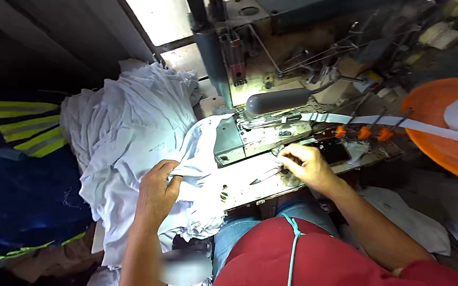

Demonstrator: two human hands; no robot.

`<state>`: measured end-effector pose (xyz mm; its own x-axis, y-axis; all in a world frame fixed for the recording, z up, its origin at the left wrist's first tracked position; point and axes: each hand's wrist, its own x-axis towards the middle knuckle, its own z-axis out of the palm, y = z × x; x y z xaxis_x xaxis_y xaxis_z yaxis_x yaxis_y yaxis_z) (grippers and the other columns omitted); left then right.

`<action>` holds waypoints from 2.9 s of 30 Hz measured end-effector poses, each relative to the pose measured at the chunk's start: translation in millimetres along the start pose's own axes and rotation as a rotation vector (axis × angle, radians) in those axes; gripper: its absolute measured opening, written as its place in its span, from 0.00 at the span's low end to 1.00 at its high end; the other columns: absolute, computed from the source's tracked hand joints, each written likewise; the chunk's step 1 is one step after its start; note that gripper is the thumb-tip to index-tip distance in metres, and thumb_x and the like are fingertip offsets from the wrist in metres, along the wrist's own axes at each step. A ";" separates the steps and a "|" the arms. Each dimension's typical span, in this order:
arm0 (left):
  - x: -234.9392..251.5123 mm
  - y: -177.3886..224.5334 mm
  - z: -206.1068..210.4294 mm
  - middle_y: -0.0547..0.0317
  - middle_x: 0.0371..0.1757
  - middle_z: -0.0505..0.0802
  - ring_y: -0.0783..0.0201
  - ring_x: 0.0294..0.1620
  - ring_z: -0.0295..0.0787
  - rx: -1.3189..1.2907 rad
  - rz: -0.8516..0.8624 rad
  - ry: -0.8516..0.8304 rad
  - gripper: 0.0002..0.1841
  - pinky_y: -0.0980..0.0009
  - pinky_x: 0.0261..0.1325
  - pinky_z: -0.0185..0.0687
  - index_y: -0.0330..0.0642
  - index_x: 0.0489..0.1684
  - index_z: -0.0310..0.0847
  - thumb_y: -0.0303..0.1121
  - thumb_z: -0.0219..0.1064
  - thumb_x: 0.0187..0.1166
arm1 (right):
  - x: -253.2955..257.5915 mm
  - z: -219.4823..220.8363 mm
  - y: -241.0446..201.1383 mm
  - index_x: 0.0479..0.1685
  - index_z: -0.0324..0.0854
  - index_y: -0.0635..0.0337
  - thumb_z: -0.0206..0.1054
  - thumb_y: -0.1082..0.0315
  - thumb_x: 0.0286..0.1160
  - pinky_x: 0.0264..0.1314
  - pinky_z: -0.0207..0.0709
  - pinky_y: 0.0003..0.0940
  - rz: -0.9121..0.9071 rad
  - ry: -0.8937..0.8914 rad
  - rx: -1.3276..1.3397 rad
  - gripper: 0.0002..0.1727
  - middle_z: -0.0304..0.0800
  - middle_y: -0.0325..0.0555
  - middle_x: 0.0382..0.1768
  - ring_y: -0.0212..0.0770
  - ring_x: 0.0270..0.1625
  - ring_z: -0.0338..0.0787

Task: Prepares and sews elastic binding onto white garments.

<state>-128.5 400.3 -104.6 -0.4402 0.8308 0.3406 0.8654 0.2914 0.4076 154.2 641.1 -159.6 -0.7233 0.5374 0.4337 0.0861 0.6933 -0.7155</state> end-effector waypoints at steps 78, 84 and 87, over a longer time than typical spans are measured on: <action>85.6 126.9 111.2 0.45 0.47 0.95 0.47 0.55 0.91 -0.127 0.581 0.233 0.12 0.49 0.63 0.78 0.36 0.45 0.93 0.32 0.62 0.81 | -43.3 -6.5 16.5 0.43 0.90 0.65 0.62 0.67 0.81 0.43 0.80 0.28 0.095 -0.099 -0.039 0.13 0.92 0.51 0.37 0.37 0.36 0.88; 129.3 174.9 119.0 0.38 0.53 0.91 0.36 0.59 0.88 0.051 0.447 -0.055 0.11 0.37 0.58 0.81 0.32 0.49 0.89 0.30 0.70 0.76 | -46.1 -17.0 12.5 0.43 0.90 0.65 0.63 0.66 0.82 0.42 0.81 0.27 0.072 -0.010 -0.085 0.12 0.92 0.50 0.35 0.37 0.34 0.88; 130.0 172.8 124.7 0.39 0.46 0.91 0.37 0.54 0.89 0.015 0.448 0.002 0.09 0.38 0.52 0.82 0.33 0.41 0.89 0.31 0.71 0.73 | -51.3 -26.8 14.1 0.43 0.90 0.65 0.63 0.67 0.82 0.41 0.80 0.27 0.098 -0.018 -0.095 0.12 0.92 0.51 0.35 0.37 0.34 0.88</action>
<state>-6.3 617.7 -95.5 -0.0214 0.8759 0.4821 0.9740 -0.0904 0.2075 210.8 636.2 -177.3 -0.7203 0.5966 0.3540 0.2206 0.6808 -0.6985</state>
